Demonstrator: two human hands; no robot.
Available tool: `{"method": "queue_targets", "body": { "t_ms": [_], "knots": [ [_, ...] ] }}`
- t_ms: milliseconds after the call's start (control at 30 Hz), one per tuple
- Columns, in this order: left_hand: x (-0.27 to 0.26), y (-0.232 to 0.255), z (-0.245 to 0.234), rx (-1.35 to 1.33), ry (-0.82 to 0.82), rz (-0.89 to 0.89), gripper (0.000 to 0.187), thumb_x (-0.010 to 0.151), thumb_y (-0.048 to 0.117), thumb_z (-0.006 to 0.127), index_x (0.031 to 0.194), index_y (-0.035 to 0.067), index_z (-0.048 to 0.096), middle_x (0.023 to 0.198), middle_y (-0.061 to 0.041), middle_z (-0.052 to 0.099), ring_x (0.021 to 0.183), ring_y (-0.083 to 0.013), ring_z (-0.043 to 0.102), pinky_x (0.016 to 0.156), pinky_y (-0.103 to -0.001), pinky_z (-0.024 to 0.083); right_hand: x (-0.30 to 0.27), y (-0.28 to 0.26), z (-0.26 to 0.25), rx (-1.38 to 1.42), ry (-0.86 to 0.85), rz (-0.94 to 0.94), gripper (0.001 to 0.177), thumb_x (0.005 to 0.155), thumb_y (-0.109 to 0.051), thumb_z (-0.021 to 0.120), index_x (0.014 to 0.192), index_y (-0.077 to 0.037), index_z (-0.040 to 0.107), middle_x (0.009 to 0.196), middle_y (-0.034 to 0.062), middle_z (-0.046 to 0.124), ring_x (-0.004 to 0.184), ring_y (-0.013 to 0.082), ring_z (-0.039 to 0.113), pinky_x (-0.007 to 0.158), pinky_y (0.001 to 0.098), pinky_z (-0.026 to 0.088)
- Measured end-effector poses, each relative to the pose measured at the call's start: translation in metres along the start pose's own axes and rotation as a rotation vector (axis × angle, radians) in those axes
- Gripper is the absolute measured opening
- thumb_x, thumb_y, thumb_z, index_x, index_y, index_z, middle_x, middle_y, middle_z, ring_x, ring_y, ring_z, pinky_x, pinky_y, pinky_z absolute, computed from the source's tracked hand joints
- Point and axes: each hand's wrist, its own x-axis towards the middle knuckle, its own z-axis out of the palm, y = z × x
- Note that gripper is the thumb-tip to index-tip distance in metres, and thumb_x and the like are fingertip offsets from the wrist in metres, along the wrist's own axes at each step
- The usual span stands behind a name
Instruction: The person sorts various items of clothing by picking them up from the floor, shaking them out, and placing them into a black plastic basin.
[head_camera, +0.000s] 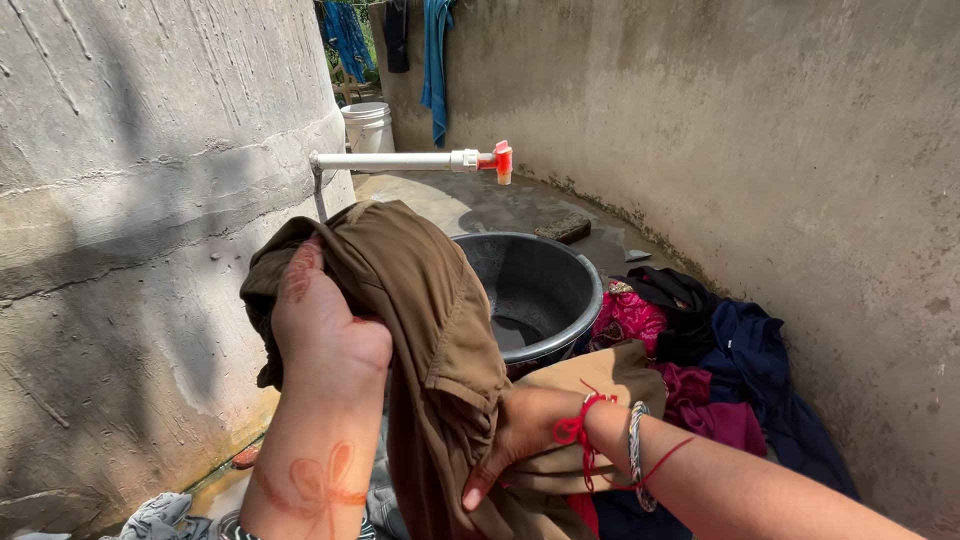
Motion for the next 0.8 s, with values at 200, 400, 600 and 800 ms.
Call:
{"method": "queue_targets", "body": {
  "t_ms": [200, 400, 600, 800],
  "knots": [
    [-0.009, 0.070, 0.014, -0.028, 0.064, 0.103, 0.035, 0.091, 0.028, 0.057, 0.114, 0.006, 0.073, 0.120, -0.009, 0.077, 0.108, -0.0283, 0.075, 0.099, -0.048, 0.059, 0.063, 0.113, 0.076, -0.379, 0.047, 0.229, 0.065, 0.092, -0.051, 0.069, 0.135, -0.002, 0.065, 0.129, 0.0163, 0.068, 0.120, 0.0261, 0.062, 0.101, 0.0350, 0.049],
    [0.012, 0.060, -0.063, 0.370, 0.368, 0.286, 0.054, 0.071, 0.032, 0.088, 0.114, 0.002, 0.074, 0.122, -0.004, 0.074, 0.111, -0.0179, 0.068, 0.097, -0.037, 0.056, 0.069, 0.062, 0.027, 0.682, 0.379, -0.231, 0.036, 0.095, -0.021, 0.059, 0.127, -0.006, 0.068, 0.115, 0.0064, 0.074, 0.102, 0.0160, 0.069, 0.088, 0.0328, 0.057],
    [0.017, 0.009, -0.117, 1.215, 0.186, -0.385, 0.085, 0.079, 0.053, 0.092, 0.127, -0.008, 0.059, 0.116, -0.017, 0.067, 0.098, -0.0179, 0.054, 0.079, -0.039, 0.040, 0.016, -0.056, -0.055, 1.096, 0.509, -0.533, 0.033, 0.099, -0.016, 0.048, 0.122, 0.001, 0.064, 0.113, 0.0093, 0.072, 0.097, 0.0198, 0.070, 0.085, 0.0361, 0.059],
    [-0.002, -0.028, -0.116, 0.646, -0.088, -0.492, 0.059, 0.064, 0.052, 0.082, 0.114, 0.023, 0.072, 0.110, 0.000, 0.076, 0.100, -0.0176, 0.071, 0.074, -0.046, 0.060, -0.022, -0.094, -0.065, -0.089, -0.035, -0.823, 0.074, 0.094, -0.015, 0.074, 0.156, 0.003, 0.037, 0.157, 0.0180, 0.047, 0.146, 0.0265, 0.045, 0.118, 0.0414, 0.036]
  ]
}}
